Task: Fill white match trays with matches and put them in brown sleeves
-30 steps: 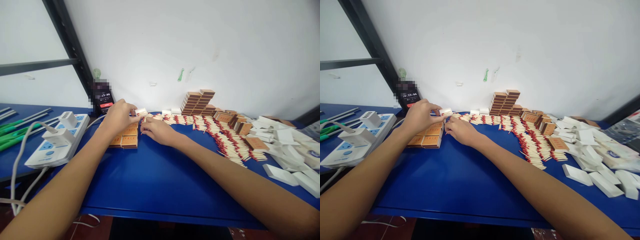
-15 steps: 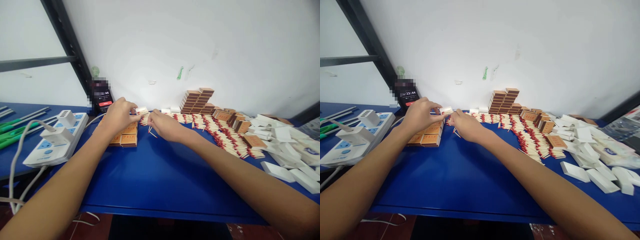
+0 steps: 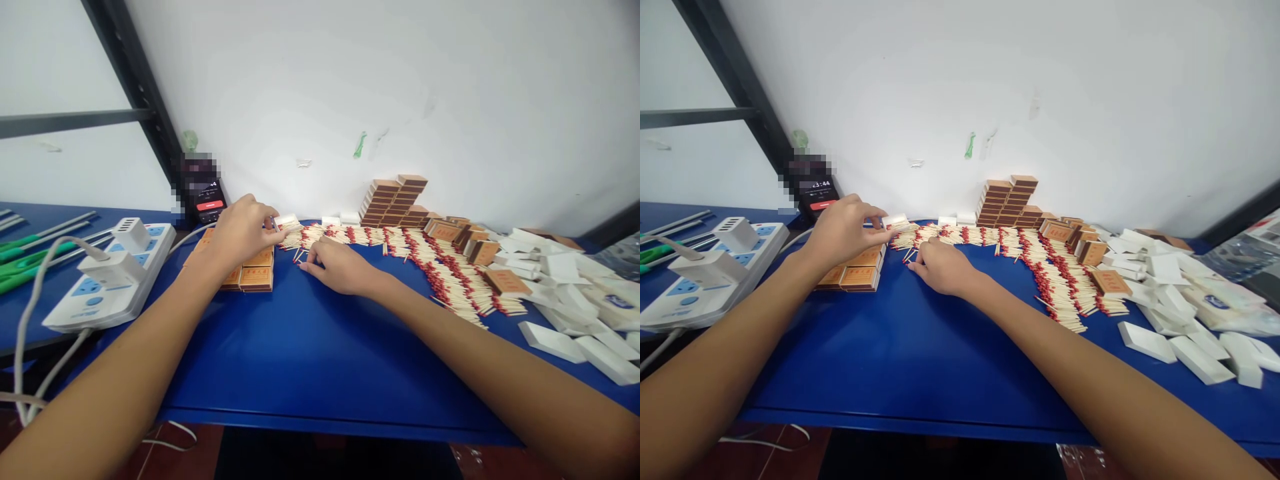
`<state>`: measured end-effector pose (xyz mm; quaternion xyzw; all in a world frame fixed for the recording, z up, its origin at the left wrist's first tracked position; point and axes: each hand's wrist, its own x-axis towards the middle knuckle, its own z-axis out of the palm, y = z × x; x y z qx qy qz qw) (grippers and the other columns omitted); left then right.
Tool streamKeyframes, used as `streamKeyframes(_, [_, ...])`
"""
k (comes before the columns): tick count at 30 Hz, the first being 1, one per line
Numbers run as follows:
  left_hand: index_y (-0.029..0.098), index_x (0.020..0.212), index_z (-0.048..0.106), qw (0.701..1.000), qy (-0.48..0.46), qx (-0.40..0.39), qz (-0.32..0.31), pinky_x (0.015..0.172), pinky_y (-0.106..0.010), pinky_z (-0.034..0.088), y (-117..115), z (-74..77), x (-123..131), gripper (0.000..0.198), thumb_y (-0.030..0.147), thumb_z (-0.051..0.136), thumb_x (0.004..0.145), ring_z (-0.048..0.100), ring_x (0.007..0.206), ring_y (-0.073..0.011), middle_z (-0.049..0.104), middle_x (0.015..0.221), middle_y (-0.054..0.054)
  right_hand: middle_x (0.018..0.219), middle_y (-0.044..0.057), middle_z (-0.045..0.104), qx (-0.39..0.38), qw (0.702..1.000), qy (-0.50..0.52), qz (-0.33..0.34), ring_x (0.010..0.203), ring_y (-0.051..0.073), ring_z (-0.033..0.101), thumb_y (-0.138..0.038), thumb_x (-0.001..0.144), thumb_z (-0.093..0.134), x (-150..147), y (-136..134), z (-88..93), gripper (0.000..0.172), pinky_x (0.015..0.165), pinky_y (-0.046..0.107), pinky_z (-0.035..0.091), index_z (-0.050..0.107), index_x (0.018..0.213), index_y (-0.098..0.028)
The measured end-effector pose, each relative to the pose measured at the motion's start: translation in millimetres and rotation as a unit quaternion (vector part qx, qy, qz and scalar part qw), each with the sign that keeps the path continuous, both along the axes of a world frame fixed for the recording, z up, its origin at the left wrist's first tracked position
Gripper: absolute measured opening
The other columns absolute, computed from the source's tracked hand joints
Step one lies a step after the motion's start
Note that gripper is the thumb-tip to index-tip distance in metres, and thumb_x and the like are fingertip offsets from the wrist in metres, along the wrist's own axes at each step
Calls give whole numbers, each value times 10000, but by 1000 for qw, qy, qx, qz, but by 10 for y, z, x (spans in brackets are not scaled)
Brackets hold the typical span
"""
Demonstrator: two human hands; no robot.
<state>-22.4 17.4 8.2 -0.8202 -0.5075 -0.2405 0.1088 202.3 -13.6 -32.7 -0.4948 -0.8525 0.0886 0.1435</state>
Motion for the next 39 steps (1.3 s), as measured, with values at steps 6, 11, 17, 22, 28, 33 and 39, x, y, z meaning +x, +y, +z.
streamKeyframes(6, [208, 1018, 829, 1000, -3, -1, -7, 774, -362, 478, -12, 4, 9, 262, 413, 760, 870, 663, 947, -277, 772, 895, -91, 730, 18, 646, -95, 995, 11, 40, 655, 154, 536, -331, 992, 680, 177, 50, 132, 258, 622, 293, 346, 641, 781, -189])
streamKeyframes(11, [190, 973, 826, 1000, -11, 1, -13, 787, -369, 480, -17, 8, 8, 222, 370, 762, 860, 672, 941, -281, 769, 894, -99, 874, 18, 628, -6, 992, 95, 87, 772, 148, 537, -238, 982, 685, 161, 249, 129, 93, 722, 267, 369, 686, 919, -171])
streamKeyframes(17, [172, 987, 829, 1000, -3, 4, -14, 766, -372, 471, -26, 17, 12, 227, 345, 732, 877, 675, 952, -295, 768, 872, -106, 1043, 62, 592, 33, 987, 54, 148, 951, 196, 563, -235, 1006, 676, 57, 388, -33, 74, 826, 280, 379, 719, 1022, -176])
streamKeyframes(22, [167, 1010, 830, 1000, 12, 5, -14, 748, -364, 463, -22, 7, 13, 259, 371, 729, 886, 679, 947, -290, 772, 900, -115, 1048, 55, 587, 24, 990, 54, 129, 867, 173, 542, -208, 1002, 672, 79, 380, -31, 78, 819, 285, 384, 709, 1060, -172])
streamKeyframes(28, [179, 983, 832, 1000, 6, 2, -17, 731, -360, 462, -20, -5, 20, 261, 402, 742, 879, 678, 932, -285, 765, 871, -105, 1084, 84, 614, 13, 993, 13, 116, 961, 204, 583, -183, 1024, 619, 61, 324, 2, 61, 849, 303, 421, 677, 1015, -165])
streamKeyframes(33, [197, 948, 831, 999, 27, -16, -32, 719, -348, 445, -19, 7, 24, 256, 434, 775, 870, 664, 933, -283, 750, 832, -88, 1090, 114, 618, 21, 992, -32, 116, 931, 214, 592, -202, 1068, 533, 111, 163, 4, 120, 843, 331, 452, 630, 1016, -156])
streamKeyframes(39, [204, 1038, 845, 997, 40, -37, -58, 711, -338, 440, -29, -38, 69, 332, 454, 849, 819, 628, 789, -237, 689, 908, -98, 1136, 100, 578, 87, 994, 51, 47, 918, 213, 584, -242, 1095, 463, 277, 96, 76, 129, 821, 340, 450, 575, 1068, -185])
